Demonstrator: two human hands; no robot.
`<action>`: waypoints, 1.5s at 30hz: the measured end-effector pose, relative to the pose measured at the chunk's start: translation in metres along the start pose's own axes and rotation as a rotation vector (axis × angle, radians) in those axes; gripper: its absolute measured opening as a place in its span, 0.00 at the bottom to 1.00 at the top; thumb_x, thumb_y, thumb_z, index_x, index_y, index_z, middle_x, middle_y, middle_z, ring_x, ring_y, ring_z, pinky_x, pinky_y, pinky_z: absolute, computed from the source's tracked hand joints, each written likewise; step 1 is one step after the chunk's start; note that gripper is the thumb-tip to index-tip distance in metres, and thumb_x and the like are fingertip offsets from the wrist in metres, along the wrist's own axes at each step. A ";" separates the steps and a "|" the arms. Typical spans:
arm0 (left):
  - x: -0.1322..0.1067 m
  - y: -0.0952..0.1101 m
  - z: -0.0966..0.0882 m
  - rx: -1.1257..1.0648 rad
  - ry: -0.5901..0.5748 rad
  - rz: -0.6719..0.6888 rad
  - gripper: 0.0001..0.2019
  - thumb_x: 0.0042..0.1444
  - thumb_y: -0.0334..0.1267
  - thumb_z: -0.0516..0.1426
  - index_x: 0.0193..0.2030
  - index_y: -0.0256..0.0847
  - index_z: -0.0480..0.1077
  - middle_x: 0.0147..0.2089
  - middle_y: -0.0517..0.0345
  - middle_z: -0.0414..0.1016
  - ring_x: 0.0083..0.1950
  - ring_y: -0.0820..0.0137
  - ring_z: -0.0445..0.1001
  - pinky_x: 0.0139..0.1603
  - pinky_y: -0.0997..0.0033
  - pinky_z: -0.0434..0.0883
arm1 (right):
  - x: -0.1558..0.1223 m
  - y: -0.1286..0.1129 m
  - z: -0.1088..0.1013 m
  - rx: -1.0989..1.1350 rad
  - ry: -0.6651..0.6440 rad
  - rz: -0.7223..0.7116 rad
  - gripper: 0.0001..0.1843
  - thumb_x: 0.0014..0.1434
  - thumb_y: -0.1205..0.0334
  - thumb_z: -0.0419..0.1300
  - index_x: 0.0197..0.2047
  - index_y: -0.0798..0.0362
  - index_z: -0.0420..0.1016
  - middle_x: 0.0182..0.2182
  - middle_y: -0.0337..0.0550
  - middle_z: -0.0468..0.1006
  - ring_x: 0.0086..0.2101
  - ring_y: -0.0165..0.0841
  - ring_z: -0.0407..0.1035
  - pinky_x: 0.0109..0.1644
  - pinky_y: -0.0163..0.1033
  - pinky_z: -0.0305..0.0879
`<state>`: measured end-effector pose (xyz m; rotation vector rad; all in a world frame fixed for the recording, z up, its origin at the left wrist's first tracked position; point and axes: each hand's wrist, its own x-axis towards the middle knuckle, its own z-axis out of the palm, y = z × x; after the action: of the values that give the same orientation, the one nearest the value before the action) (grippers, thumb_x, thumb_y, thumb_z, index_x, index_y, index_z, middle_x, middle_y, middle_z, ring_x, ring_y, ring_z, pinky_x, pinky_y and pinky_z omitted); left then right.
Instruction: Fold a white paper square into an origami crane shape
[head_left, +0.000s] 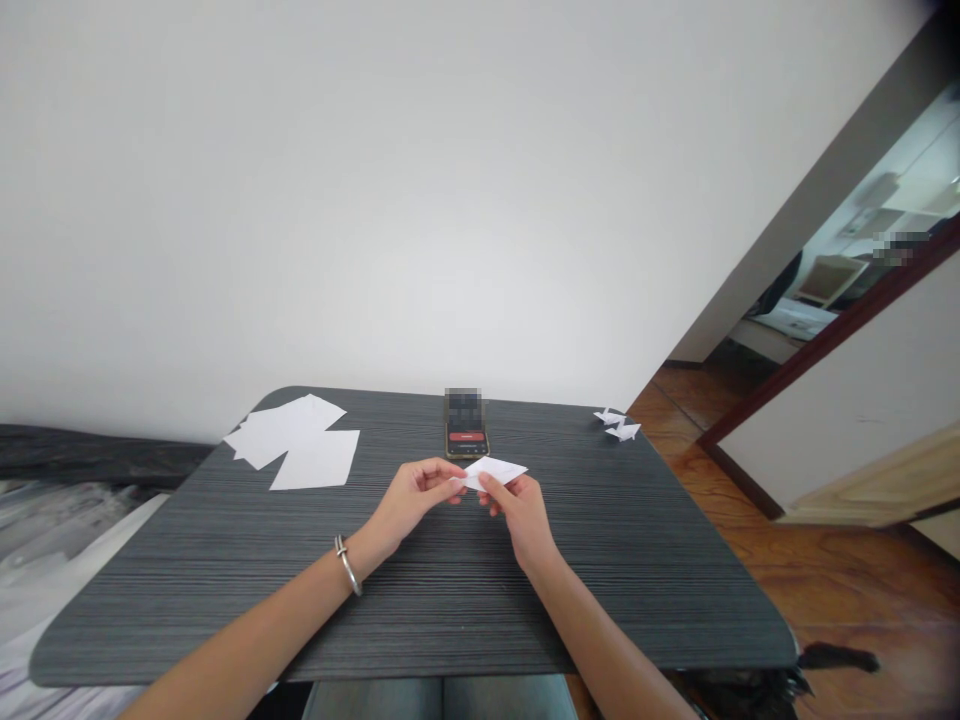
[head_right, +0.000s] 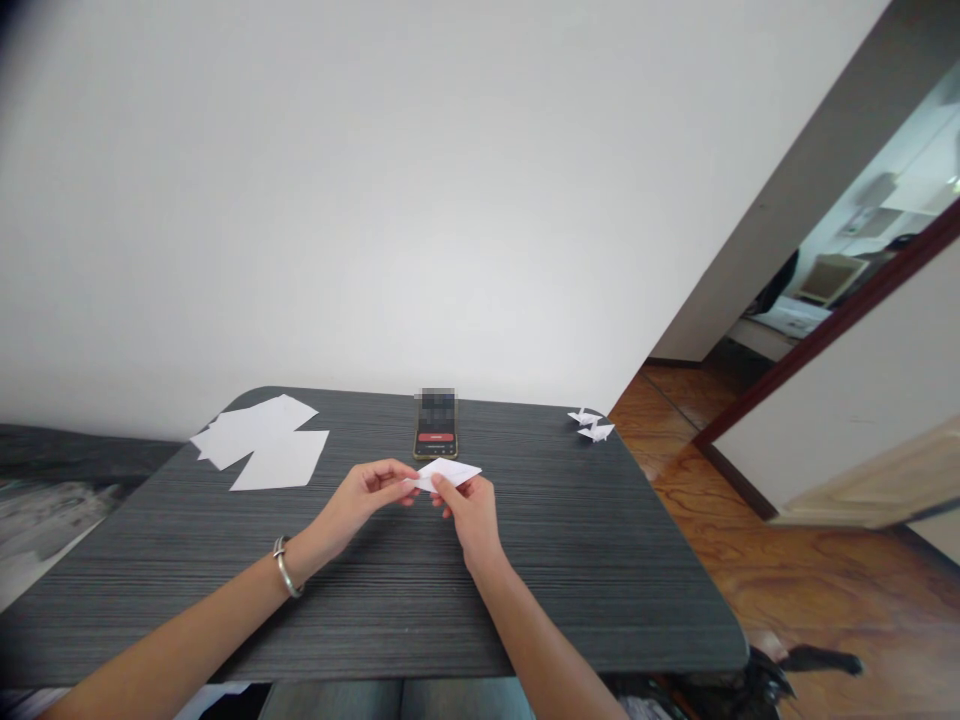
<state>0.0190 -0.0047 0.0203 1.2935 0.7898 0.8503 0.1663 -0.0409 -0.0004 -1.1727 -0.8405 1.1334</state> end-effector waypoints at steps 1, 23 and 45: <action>0.000 0.000 0.000 -0.005 0.005 -0.002 0.10 0.44 0.37 0.61 0.32 0.33 0.72 0.27 0.57 0.74 0.29 0.73 0.71 0.33 0.74 0.68 | 0.000 0.000 0.000 -0.026 0.008 -0.021 0.13 0.43 0.58 0.64 0.29 0.60 0.76 0.18 0.40 0.74 0.18 0.27 0.63 0.19 0.30 0.54; 0.001 -0.002 0.001 -0.021 -0.017 -0.025 0.12 0.42 0.36 0.63 0.33 0.32 0.71 0.25 0.56 0.75 0.27 0.72 0.73 0.31 0.73 0.71 | 0.002 0.003 -0.003 -0.103 0.045 -0.071 0.14 0.43 0.55 0.64 0.26 0.60 0.75 0.16 0.40 0.72 0.17 0.26 0.62 0.18 0.30 0.54; 0.002 -0.006 -0.005 0.103 -0.170 -0.098 0.14 0.45 0.44 0.60 0.24 0.34 0.64 0.22 0.57 0.75 0.24 0.74 0.72 0.28 0.76 0.65 | -0.002 -0.003 0.000 -0.152 -0.085 -0.121 0.13 0.48 0.54 0.60 0.27 0.57 0.75 0.16 0.38 0.70 0.17 0.25 0.59 0.18 0.30 0.52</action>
<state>0.0160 -0.0006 0.0139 1.3870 0.7627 0.6187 0.1664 -0.0427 0.0031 -1.1869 -1.0641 1.0402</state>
